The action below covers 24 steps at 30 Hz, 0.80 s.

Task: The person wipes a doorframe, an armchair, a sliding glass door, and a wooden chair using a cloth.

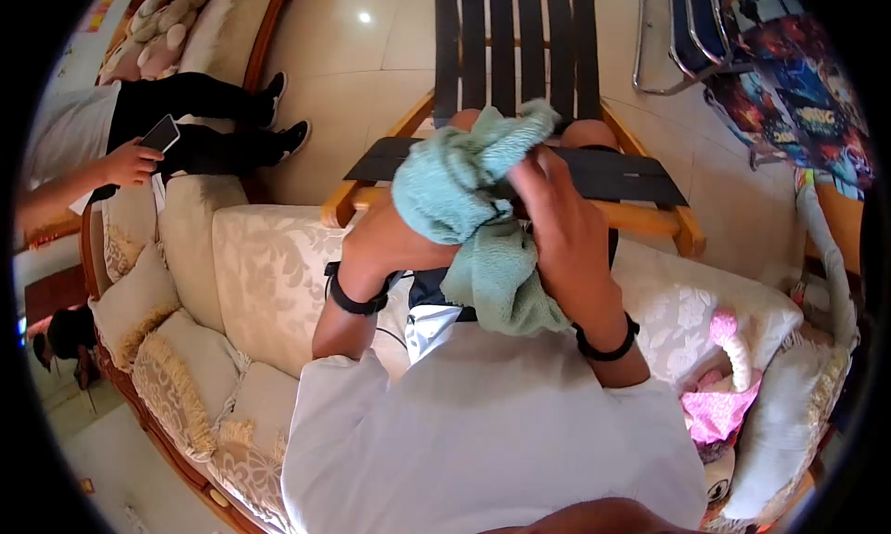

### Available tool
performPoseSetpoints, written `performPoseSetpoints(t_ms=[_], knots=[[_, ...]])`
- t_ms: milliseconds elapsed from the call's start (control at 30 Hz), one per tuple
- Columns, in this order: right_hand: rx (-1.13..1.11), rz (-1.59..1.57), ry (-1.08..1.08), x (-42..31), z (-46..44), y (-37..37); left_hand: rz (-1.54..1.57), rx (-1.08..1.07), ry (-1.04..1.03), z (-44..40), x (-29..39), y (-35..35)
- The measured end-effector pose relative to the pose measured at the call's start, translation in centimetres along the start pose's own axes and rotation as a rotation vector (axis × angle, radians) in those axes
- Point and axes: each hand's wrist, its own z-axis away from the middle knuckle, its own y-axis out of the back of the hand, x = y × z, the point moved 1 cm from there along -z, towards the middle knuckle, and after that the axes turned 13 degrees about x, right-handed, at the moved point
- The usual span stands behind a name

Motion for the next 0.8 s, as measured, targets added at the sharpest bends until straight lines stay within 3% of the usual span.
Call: performPoseSetpoints(t_ms=[67, 133, 233, 267, 367, 467, 567, 633, 667, 733, 800], knots=[[-0.082, -0.046, 0.051, 0.0, -0.6, 1.1, 0.086, -0.091, 0.109, 0.0, -0.5, 0.1], [-0.230, -0.252, -0.037, 0.5, -0.4, 1.9, -0.049, -0.006, -0.072, -0.1, -0.6, 0.1], [-0.156, -0.315, -0.041, 3.4, 1.2, 4.2, -0.200, -0.047, -0.196, -1.2, 1.2, 0.1], [-0.132, -0.334, -0.070, 4.9, 1.7, 5.6, -0.287, 0.033, -0.229, -1.1, 1.0, -0.4], [-0.008, -0.401, -0.191, 10.3, 2.2, 12.5, -0.480, -0.106, -0.071, -1.1, 0.6, -1.1], [0.124, -0.613, -0.261, 16.4, 2.1, 20.0, -0.566, -0.142, -0.117, -1.0, 0.2, -1.6], [0.097, -1.003, -0.312, 21.7, 1.3, 24.0, -0.548, -0.116, -0.129, -1.1, 0.1, -1.6], [-0.050, -1.199, -0.403, 23.3, 1.4, 21.9, -0.545, -0.109, -0.142, -1.0, -0.2, -1.7], [-0.148, -1.171, -0.437, 23.0, 1.5, 19.2, -0.555, -0.110, -0.150, -1.1, -0.3, -1.8], [-0.231, -0.662, -0.397, 20.3, 1.4, 13.0, -0.559, -0.083, -0.169, -1.2, -0.6, -1.8], [-0.275, -0.425, -0.377, 18.3, 1.4, 9.7, -0.574, -0.068, -0.175, -1.1, -0.9, -1.5]])
